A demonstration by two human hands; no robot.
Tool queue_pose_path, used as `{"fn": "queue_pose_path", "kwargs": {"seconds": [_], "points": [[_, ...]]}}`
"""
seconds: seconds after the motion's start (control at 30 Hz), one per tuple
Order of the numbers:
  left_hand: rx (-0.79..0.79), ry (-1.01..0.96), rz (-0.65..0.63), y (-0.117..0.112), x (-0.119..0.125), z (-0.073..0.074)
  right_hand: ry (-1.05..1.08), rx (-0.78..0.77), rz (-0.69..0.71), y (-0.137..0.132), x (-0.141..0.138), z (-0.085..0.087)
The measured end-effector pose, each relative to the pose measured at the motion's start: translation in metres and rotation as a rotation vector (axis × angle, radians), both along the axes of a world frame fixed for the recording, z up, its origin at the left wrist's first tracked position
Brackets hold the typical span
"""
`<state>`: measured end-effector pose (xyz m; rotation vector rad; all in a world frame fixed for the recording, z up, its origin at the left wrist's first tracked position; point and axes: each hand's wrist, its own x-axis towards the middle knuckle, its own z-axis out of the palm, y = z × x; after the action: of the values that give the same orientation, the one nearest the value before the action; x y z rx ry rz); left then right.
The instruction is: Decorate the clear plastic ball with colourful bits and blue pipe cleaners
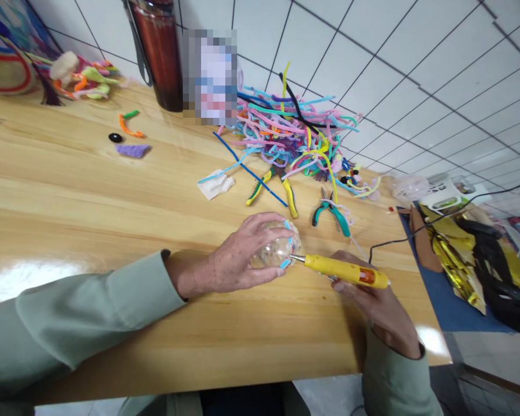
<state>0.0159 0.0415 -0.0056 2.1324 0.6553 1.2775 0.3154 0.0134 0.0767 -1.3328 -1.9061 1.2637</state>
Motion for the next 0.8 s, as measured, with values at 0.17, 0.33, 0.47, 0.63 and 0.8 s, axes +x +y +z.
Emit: {"fn": "queue_pose_path", "kwargs": {"seconds": [0.17, 0.33, 0.47, 0.63, 0.8], "points": [[-0.010, 0.004, -0.001, 0.001, -0.001, -0.001, -0.028, -0.013, -0.030, -0.001, 0.005, -0.003], [-0.003, 0.020, -0.006, 0.001, -0.003, -0.005, 0.001, 0.099, -0.211, -0.004, 0.033, -0.011], [-0.006, 0.034, 0.009, 0.001, -0.004, -0.006, -0.009, 0.285, -0.520, 0.001, 0.088, -0.013], [0.022, 0.039, 0.032, -0.002, -0.004, -0.003, -0.304, 0.409, -0.661, 0.012, 0.165, -0.016], [0.021, 0.066, 0.065, -0.004, -0.002, -0.002, -0.720, 0.376, -0.614, 0.038, 0.193, -0.040]]}}
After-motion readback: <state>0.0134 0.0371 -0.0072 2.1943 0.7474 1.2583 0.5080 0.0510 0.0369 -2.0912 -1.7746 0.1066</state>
